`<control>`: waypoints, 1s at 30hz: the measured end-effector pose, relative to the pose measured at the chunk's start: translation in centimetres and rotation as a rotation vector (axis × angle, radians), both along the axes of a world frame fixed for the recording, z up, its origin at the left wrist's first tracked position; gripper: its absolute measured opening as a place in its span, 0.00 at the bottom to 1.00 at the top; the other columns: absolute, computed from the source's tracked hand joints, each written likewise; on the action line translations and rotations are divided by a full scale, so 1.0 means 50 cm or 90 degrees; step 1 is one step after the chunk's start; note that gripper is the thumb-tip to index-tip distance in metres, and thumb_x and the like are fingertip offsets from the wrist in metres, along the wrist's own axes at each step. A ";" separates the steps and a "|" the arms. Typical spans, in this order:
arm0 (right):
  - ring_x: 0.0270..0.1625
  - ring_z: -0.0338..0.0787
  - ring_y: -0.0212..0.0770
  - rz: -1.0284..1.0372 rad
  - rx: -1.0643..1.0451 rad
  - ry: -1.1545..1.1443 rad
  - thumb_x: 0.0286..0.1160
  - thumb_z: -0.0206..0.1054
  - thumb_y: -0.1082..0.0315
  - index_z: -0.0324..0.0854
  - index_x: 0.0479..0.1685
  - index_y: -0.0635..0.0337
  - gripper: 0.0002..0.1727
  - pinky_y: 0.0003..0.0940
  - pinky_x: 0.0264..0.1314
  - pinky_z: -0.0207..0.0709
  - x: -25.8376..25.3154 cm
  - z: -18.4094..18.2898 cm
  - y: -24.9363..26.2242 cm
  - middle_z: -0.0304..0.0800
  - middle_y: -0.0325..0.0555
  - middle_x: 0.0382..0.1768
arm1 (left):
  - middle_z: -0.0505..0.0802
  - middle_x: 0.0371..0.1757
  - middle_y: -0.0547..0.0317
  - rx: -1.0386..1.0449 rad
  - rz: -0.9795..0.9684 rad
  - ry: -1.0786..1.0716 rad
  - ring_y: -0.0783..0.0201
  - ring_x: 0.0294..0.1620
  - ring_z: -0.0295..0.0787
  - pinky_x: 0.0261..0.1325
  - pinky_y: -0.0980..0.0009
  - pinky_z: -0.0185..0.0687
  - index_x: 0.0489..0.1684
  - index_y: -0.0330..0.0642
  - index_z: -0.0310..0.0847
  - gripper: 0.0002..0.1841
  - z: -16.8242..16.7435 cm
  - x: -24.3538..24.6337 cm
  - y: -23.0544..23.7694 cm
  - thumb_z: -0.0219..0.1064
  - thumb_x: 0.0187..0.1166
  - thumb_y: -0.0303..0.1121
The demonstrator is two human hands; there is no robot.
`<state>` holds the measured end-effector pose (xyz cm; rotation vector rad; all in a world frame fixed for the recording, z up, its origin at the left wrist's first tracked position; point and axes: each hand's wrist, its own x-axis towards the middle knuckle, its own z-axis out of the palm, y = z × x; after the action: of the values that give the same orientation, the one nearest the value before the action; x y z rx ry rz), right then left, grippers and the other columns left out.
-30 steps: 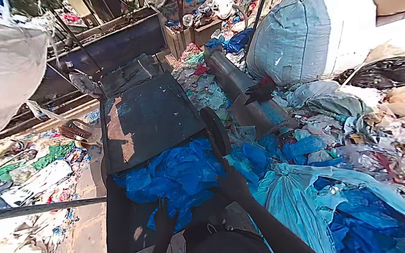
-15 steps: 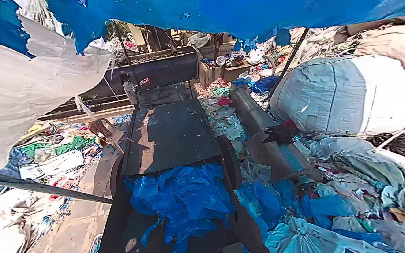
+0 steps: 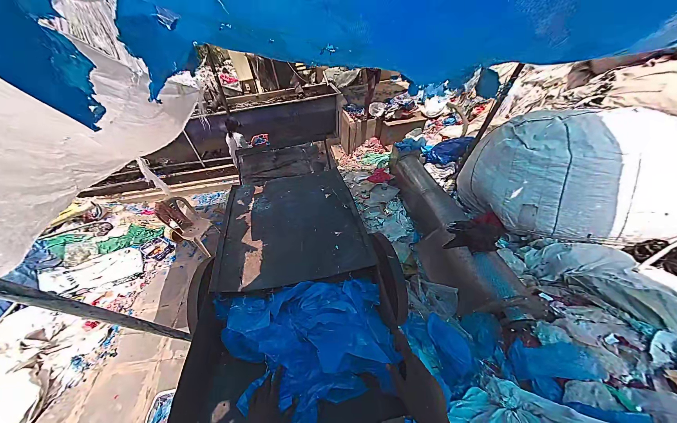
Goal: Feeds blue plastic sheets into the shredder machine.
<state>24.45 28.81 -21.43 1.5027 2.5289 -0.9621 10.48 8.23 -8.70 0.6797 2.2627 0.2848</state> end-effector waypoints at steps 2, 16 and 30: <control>0.61 0.90 0.61 -0.021 -0.009 0.008 0.86 0.64 0.53 0.53 0.95 0.53 0.41 0.60 0.63 0.80 0.004 -0.020 0.004 0.88 0.61 0.64 | 0.85 0.75 0.35 0.234 0.014 0.413 0.40 0.76 0.81 0.86 0.46 0.62 0.84 0.39 0.71 0.40 -0.395 -0.051 -0.108 0.56 0.82 0.62; 0.65 0.89 0.57 -0.030 -0.018 0.048 0.91 0.55 0.61 0.69 0.87 0.47 0.26 0.57 0.68 0.80 0.013 -0.096 0.031 0.87 0.56 0.68 | 0.76 0.85 0.45 0.106 0.002 0.320 0.46 0.83 0.74 0.86 0.44 0.61 0.94 0.55 0.57 0.48 -0.606 -0.141 -0.153 0.62 0.73 0.69; 0.65 0.89 0.54 -0.027 -0.034 0.072 0.91 0.57 0.59 0.68 0.88 0.44 0.27 0.54 0.70 0.79 0.021 -0.093 0.033 0.88 0.54 0.66 | 0.73 0.87 0.41 0.072 -0.026 0.241 0.44 0.87 0.69 0.89 0.45 0.55 0.95 0.48 0.53 0.46 -0.505 -0.129 -0.142 0.66 0.77 0.60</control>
<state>25.52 30.45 -26.09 1.5362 2.5327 -1.1418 4.02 1.11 -33.95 0.8996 2.6011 0.2848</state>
